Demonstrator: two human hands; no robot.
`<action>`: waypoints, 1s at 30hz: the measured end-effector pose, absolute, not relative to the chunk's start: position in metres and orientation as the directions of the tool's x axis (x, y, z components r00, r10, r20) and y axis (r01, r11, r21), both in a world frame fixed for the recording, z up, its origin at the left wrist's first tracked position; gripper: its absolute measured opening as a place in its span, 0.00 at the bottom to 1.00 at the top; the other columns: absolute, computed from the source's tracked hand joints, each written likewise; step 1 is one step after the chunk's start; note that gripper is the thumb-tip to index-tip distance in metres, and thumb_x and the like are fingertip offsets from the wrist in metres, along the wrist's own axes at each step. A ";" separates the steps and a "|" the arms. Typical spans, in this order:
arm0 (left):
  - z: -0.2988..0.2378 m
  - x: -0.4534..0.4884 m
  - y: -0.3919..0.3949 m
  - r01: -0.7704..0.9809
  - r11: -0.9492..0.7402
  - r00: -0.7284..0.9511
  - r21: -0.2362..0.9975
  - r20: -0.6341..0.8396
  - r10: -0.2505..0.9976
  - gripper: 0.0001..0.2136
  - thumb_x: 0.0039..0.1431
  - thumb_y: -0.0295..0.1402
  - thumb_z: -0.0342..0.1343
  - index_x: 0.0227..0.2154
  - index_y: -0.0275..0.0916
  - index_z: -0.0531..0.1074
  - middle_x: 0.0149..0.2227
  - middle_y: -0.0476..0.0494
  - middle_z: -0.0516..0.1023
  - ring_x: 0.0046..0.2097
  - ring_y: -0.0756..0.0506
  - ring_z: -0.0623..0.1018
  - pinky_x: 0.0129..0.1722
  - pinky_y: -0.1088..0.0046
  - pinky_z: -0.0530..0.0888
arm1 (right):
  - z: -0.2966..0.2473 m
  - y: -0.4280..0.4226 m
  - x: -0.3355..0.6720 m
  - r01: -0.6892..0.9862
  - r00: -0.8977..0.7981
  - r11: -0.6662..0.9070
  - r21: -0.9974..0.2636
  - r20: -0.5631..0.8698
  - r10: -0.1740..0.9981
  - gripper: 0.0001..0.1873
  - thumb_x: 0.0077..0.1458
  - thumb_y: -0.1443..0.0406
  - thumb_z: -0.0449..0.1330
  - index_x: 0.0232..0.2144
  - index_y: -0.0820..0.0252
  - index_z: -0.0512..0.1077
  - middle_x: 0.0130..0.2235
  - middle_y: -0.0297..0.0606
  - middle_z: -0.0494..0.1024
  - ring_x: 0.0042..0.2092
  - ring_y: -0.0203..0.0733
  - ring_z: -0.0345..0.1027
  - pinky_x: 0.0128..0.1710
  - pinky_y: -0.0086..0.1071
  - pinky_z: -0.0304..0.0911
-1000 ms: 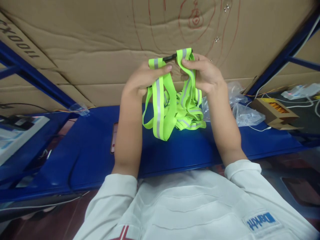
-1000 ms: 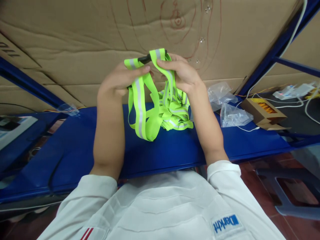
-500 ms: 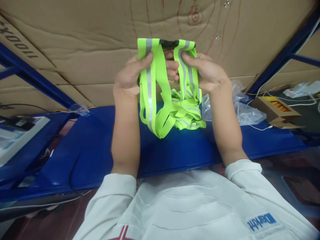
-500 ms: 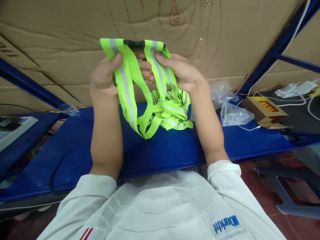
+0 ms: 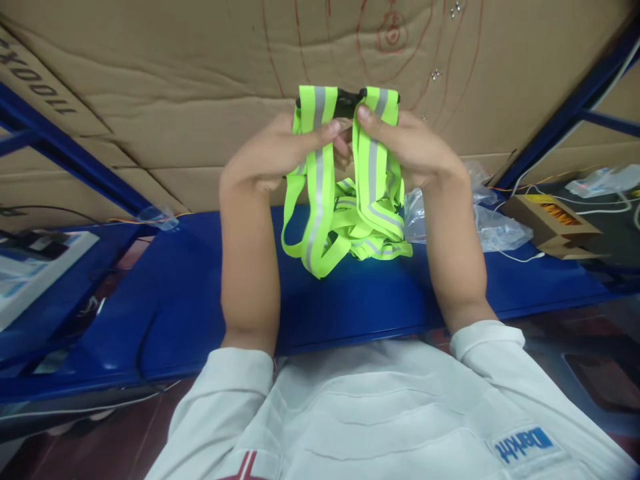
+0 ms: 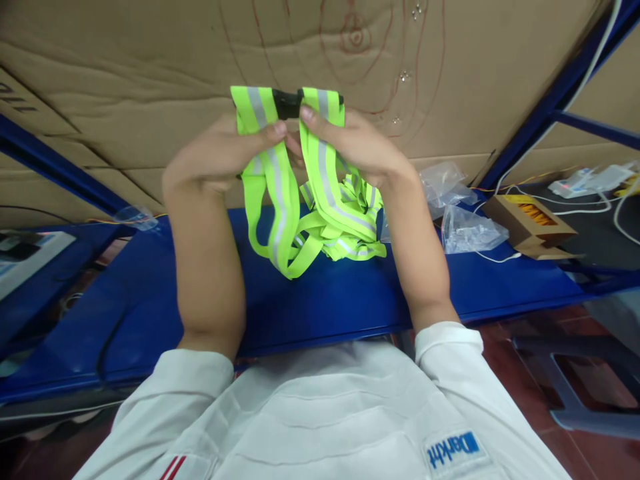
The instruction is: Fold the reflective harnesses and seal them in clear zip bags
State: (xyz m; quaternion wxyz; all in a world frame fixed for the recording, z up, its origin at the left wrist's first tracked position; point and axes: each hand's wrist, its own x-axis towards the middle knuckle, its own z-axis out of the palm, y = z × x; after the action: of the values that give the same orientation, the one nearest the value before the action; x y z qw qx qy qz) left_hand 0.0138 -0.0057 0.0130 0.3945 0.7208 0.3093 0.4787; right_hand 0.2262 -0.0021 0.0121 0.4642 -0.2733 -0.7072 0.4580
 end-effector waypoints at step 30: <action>0.007 0.045 0.004 -0.212 -0.398 0.316 0.892 0.448 0.836 0.09 0.61 0.39 0.78 0.35 0.43 0.85 0.36 0.45 0.82 0.28 0.51 0.68 0.23 0.70 0.54 | 0.012 0.008 0.206 -0.159 -0.208 0.490 -0.857 0.515 0.832 0.24 0.61 0.39 0.67 0.42 0.49 0.79 0.36 0.38 0.82 0.48 0.45 0.78 0.46 0.38 0.72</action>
State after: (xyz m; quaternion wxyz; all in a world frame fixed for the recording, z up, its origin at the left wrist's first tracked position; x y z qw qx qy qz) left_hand 0.0452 0.0039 0.0072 0.4923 0.6445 0.2421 0.5326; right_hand 0.2064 0.0084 0.0117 0.5728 -0.2605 -0.6458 0.4324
